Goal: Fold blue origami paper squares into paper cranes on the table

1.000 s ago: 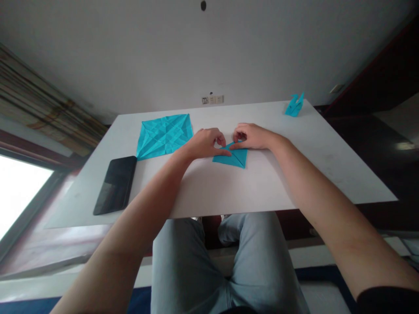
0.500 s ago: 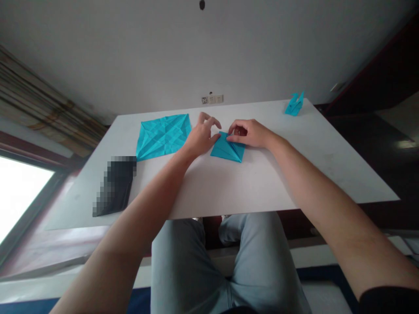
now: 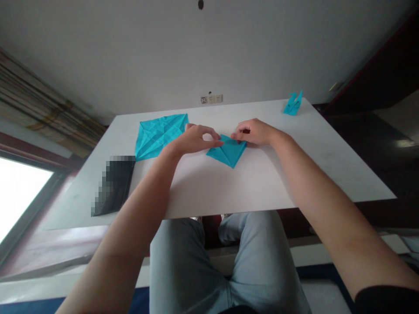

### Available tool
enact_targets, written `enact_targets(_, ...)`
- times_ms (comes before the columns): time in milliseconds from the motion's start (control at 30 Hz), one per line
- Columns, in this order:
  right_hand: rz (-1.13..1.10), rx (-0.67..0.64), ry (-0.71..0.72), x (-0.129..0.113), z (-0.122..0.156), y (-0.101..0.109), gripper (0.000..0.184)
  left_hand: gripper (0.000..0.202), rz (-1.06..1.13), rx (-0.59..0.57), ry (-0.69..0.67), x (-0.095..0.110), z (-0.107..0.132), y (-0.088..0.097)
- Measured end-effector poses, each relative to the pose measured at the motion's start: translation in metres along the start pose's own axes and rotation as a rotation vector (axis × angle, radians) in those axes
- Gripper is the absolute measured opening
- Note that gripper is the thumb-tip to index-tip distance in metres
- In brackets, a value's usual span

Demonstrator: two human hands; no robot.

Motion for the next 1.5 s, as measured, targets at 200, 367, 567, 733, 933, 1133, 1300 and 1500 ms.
enact_targets(200,-0.004,-0.111,-0.035,0.005,0.001,-0.006,0.061,0.049,0.087,-0.25,0.019,-0.005,0.007,0.0)
enact_targets(367,0.0,-0.112,-0.038,0.004,0.001,-0.008,0.054,0.056,0.084,-0.282,0.0,-0.015,0.007,0.0)
enact_targets(567,-0.01,-0.106,-0.037,0.006,-0.001,-0.01,0.054,0.053,0.081,-0.296,-0.037,-0.015,0.007,0.0)
enact_targets(733,-0.01,-0.107,-0.038,0.005,-0.001,-0.01,0.055,0.048,0.052,-0.279,-0.056,-0.013,0.007,0.001)
enact_targets(933,-0.009,-0.112,-0.043,0.006,-0.001,-0.012,0.056,0.039,0.095,-0.282,-0.057,-0.011,0.008,0.001)
enact_targets(1133,-0.004,-0.124,-0.039,0.004,-0.001,-0.012,0.061,0.035,0.056,-0.283,-0.089,-0.008,0.007,-0.003)
enact_targets(1300,0.008,-0.11,-0.041,0.003,-0.001,-0.01,0.07,0.03,-0.017,-0.144,-0.132,0.007,0.004,-0.007)
enact_targets(1500,-0.058,-0.083,-0.099,0.007,-0.002,-0.01,0.091,0.031,0.062,-0.111,-0.173,0.01,0.003,-0.01)
Point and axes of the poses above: each hand's wrist, its own z-axis away from the middle knuckle, its own y-axis out of the back of the hand, x = y × z, the point moved 8 cm from there along -z, towards the middle knuckle, and after that the axes turned 10 degrees about z, right-handed, at the moved point
